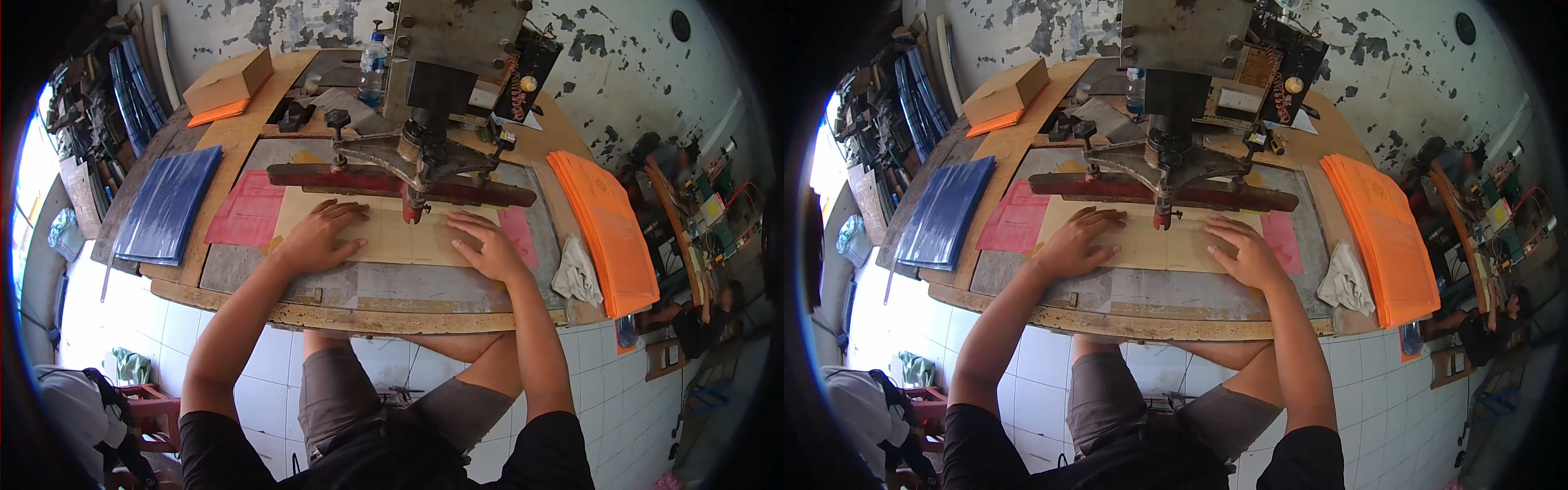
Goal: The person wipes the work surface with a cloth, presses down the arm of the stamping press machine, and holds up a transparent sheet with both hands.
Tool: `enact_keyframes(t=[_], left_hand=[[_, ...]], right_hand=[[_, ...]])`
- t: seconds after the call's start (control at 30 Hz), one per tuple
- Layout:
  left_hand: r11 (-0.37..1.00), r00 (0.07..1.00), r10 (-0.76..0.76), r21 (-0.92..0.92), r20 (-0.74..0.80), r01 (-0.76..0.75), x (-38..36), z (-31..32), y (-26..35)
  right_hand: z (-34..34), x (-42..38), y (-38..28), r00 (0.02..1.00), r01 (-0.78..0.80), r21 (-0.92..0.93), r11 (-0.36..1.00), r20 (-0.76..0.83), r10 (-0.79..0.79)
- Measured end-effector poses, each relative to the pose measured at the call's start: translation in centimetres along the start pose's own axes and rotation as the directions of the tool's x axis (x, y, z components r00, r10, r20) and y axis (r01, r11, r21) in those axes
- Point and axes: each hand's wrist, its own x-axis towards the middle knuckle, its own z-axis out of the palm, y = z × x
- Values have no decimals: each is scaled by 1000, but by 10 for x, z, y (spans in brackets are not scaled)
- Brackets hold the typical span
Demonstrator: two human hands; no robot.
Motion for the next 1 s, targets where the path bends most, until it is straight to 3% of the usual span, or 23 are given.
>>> enact_keyframes(t=[0.5,0.8,0.83,0.93,1.0], left_hand=[[995,995,-55,83,-87,63,-4,-10,-6],[991,985,-87,85,-148,101,-5,-16,-13],[990,984,-108,80,-144,120,-5,-16,-12],[994,975,16,107,-222,8,-3,-9,-11],[996,988,15,91,-157,0,-5,-6,-4]], right_hand=[[-10,-3,13,988,14,-81,997,-155,-26],[-16,-7,16,975,-112,-132,985,-205,83],[-16,-7,14,977,-98,-128,987,-202,71],[-10,-6,6,986,-39,-90,995,-165,23],[-5,-3,-1,994,22,-32,999,-108,-25]])
